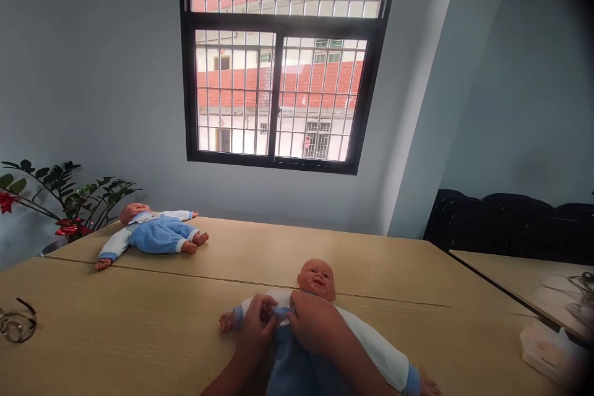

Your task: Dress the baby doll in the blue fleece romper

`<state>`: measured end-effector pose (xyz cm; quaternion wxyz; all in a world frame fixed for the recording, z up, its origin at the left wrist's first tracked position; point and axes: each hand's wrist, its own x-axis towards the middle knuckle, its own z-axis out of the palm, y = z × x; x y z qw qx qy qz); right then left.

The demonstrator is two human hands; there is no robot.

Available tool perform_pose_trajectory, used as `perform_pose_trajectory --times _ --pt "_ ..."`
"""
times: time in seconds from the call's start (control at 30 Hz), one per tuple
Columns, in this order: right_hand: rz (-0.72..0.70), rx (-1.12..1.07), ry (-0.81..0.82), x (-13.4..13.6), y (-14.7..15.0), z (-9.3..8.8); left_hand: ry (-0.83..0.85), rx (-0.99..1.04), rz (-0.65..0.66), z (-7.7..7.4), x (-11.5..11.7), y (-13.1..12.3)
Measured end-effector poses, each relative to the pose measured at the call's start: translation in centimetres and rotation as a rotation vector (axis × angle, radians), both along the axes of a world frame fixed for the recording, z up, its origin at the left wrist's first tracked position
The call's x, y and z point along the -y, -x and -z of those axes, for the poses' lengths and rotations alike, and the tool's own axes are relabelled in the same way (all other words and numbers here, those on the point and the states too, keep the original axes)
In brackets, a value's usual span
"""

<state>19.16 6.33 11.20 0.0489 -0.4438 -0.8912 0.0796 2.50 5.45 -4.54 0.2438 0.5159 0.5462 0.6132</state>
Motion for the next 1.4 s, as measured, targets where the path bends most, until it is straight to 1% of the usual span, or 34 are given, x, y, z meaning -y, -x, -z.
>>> perform_pose_trajectory --times 0.03,0.07,0.1,0.2,0.23,0.33,0.43,0.5,0.53,0.6,0.67,0.8,0.9,0.97,1.1,1.17,1.23,1.3,1.4 --pt "-0.003 -0.003 0.001 -0.1 -0.2 0.0 0.020 -0.010 0.019 -0.1 0.0 0.0" --pt "-0.003 -0.004 0.005 -0.3 -0.3 -0.1 0.042 -0.008 0.066 -0.1 0.0 0.1" --pt "0.004 -0.001 0.016 -0.6 -0.5 -0.1 0.067 0.007 0.138 -0.1 0.1 0.2" --pt "0.038 0.010 0.082 -1.4 -0.8 -0.2 0.158 0.100 0.415 -0.1 0.2 0.8" --pt "0.051 0.010 0.111 -1.5 -0.8 -0.2 0.183 0.134 0.481 -0.1 0.2 1.1" --pt "0.068 0.033 0.143 -1.6 -0.7 -0.4 0.218 0.199 0.584 -0.1 0.2 1.9" --pt "0.057 0.069 0.075 -1.2 -0.5 -0.4 0.236 0.226 0.639 0.0 0.2 2.5" --pt "0.008 0.037 0.022 -1.1 -0.4 -0.2 0.240 0.239 0.636 0.1 0.2 2.6" --pt "-0.039 0.003 0.005 -1.1 -0.4 -0.1 0.228 0.248 0.612 0.0 0.3 2.5" --pt "-0.149 -0.069 -0.033 -1.2 -0.2 -0.1 0.183 0.266 0.534 -0.1 0.4 2.2" --pt "-0.223 -0.113 -0.079 -1.4 -0.1 -0.1 0.131 0.283 0.460 -0.3 0.6 1.6" --pt "-0.258 -0.152 -0.131 -1.6 -0.2 -0.5 0.085 0.288 0.384 -0.9 1.2 0.4" --pt "-0.316 -0.190 -0.129 -1.9 -0.5 -0.5 0.050 0.249 0.247 -1.3 1.6 -0.1" --pt "-0.351 -0.221 -0.117 -2.3 -0.5 -0.3 0.023 0.203 0.189 -1.6 1.8 -0.1" --pt "-0.394 -0.281 -0.075 -3.1 -0.3 0.5 0.014 0.093 0.219 -1.7 2.0 0.0" --pt "-0.377 -0.275 -0.055 -3.4 -0.2 0.7 0.028 0.091 0.223 -1.6 2.0 0.2" --pt "-0.336 -0.257 -0.029 -3.5 -0.3 0.6 0.056 0.129 0.255 -1.6 1.9 0.5" --pt "-0.307 -0.256 0.009 -3.4 -0.5 0.4 0.081 0.160 0.342 -1.7 1.8 0.8" --pt "-0.313 -0.265 0.078 -3.2 -0.9 0.1 0.085 0.177 0.484 -1.7 1.7 1.1"
